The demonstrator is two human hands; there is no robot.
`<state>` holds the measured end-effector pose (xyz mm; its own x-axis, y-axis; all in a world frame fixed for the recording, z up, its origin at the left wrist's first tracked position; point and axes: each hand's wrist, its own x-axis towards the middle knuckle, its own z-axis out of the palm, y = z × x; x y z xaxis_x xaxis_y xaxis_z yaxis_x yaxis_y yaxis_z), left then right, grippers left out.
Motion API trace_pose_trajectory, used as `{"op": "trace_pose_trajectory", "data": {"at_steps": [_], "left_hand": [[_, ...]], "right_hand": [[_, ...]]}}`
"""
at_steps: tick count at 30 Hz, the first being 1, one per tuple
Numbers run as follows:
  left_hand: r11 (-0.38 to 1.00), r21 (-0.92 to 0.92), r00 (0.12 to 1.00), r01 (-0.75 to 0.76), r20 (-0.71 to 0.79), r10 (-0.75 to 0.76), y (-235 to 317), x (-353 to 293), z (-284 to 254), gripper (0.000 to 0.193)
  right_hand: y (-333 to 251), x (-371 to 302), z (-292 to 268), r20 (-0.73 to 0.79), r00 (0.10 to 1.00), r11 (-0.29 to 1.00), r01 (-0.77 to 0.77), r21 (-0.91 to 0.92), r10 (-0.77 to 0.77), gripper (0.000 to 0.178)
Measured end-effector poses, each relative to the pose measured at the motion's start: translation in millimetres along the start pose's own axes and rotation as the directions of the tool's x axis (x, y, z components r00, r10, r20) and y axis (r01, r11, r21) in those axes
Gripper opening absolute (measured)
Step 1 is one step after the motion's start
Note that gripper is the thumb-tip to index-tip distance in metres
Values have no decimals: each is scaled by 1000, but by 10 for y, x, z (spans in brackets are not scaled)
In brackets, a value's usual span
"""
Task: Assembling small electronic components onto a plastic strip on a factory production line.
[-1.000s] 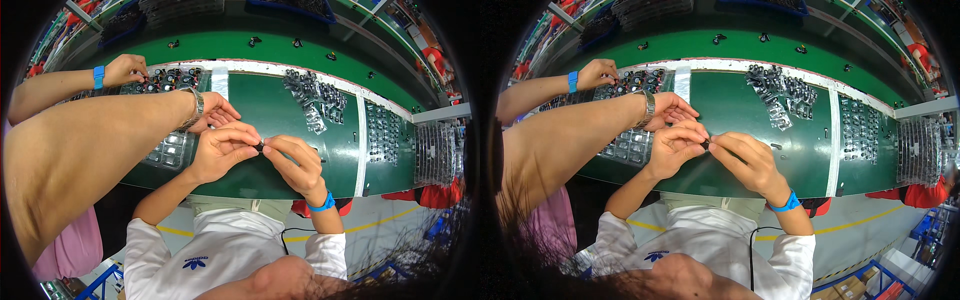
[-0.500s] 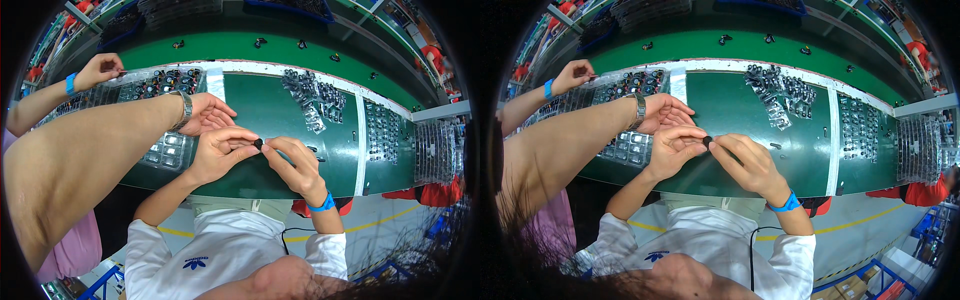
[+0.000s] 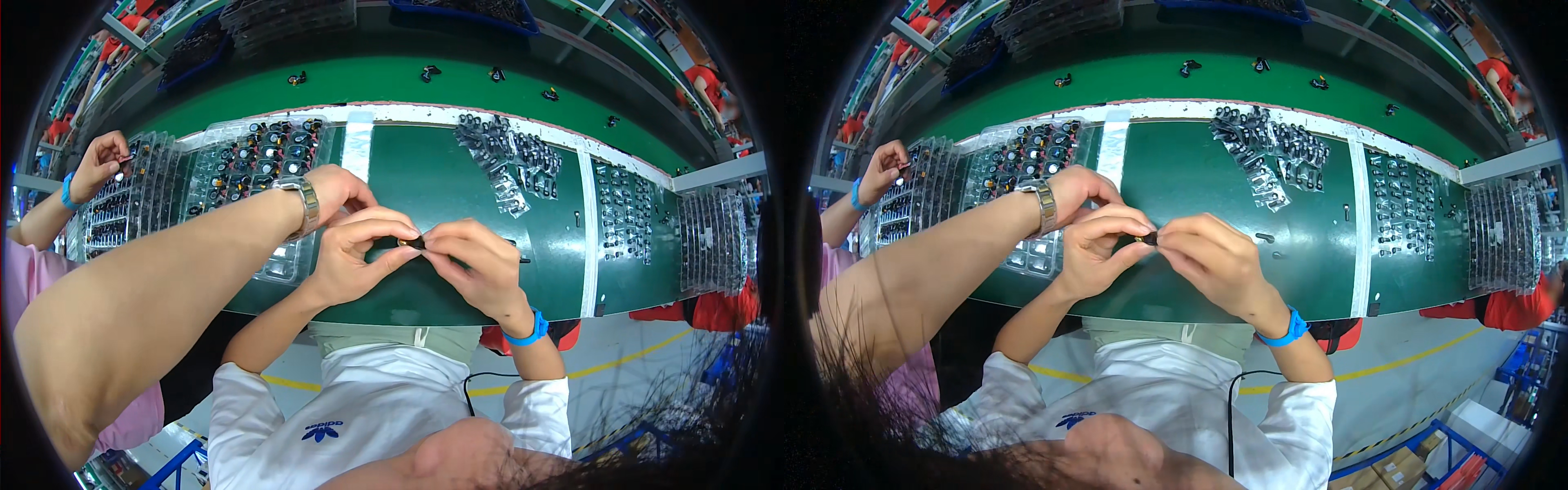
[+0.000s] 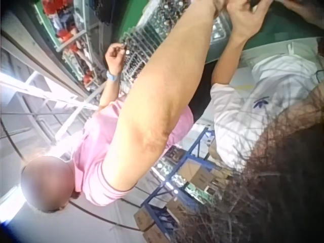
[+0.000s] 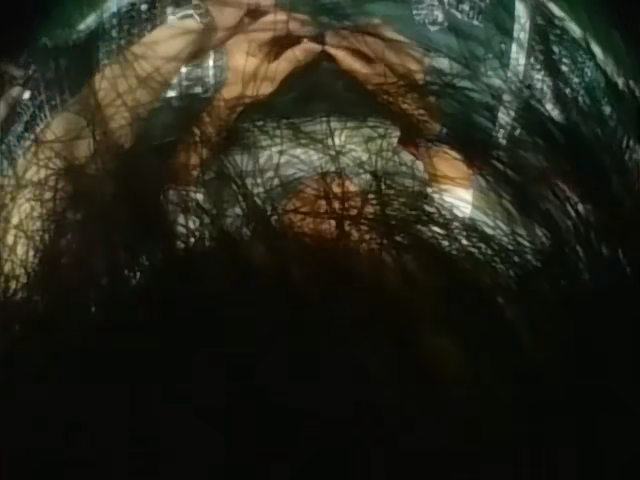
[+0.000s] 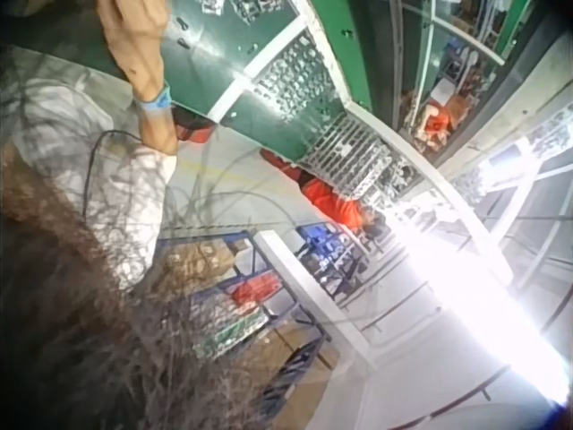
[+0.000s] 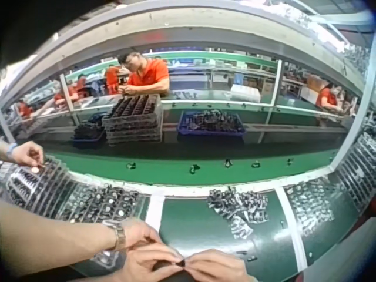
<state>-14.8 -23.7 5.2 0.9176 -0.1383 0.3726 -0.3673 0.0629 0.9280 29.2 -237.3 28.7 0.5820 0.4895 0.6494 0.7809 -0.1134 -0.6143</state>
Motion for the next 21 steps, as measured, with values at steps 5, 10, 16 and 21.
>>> {"op": "trace_pose_trajectory", "data": {"at_steps": [5,10,16,21], "left_hand": [[951,276,990,-139,73,124,52,43,-14,21],[891,410,980,-197,70,185,114,65,22,18],[943,291,986,-164,66,152,30,11,-14,23],[971,187,988,-151,56,142,35,11,-14,30]], "right_hand": [[-2,-9,-5,13,977,966,-211,152,211,22],[0,-43,23,-2,993,992,-118,38,118,23],[-5,-59,23,-14,986,977,-160,144,164,28],[9,-66,24,-12,987,973,-154,173,158,28]]}}
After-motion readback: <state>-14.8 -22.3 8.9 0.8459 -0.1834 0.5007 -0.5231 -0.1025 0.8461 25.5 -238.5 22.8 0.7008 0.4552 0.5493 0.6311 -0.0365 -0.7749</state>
